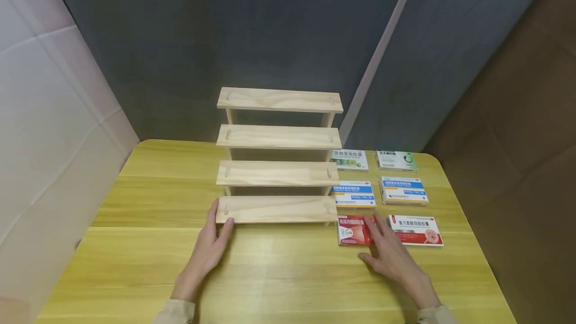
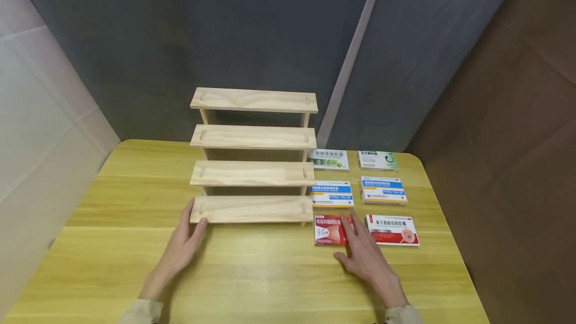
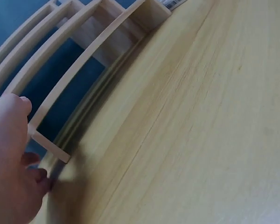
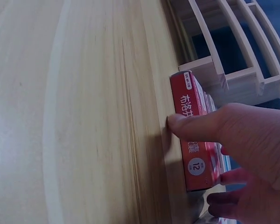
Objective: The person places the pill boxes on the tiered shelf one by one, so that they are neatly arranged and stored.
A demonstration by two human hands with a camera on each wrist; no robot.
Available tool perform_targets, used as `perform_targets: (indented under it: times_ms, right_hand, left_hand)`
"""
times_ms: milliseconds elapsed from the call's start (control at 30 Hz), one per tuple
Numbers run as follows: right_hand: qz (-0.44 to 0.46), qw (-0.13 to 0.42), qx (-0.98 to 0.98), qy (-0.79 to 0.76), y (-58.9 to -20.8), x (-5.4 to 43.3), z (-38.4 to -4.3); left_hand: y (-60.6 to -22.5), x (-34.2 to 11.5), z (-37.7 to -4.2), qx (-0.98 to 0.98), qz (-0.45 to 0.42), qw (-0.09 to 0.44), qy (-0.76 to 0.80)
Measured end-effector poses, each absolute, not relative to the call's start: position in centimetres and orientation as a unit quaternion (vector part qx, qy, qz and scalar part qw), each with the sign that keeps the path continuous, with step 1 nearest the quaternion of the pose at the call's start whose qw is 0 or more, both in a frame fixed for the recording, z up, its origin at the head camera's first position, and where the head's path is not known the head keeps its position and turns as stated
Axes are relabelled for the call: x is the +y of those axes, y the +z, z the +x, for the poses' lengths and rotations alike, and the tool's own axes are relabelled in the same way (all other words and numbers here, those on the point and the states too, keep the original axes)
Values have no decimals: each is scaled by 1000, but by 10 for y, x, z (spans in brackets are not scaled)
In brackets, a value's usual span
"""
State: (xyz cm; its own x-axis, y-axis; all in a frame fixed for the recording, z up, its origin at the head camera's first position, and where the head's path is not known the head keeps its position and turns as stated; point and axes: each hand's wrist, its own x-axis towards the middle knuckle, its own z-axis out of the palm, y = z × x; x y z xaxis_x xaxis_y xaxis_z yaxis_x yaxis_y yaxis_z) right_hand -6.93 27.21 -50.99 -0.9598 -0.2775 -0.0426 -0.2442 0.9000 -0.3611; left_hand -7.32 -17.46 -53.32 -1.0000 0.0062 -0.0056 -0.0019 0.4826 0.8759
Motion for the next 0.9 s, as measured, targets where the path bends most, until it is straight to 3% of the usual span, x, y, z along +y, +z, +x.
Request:
perform_targets:
  times_ms: [300,900]
  right_hand:
    - [-126,32,972,-195,-509,273,-66]
    - [-79,52,977,-190,-503,277,-66]
  left_hand:
    - [-544,-177,-81,821,-30,-22,570]
    - [-544,-179,-83,754,-70,-35,652]
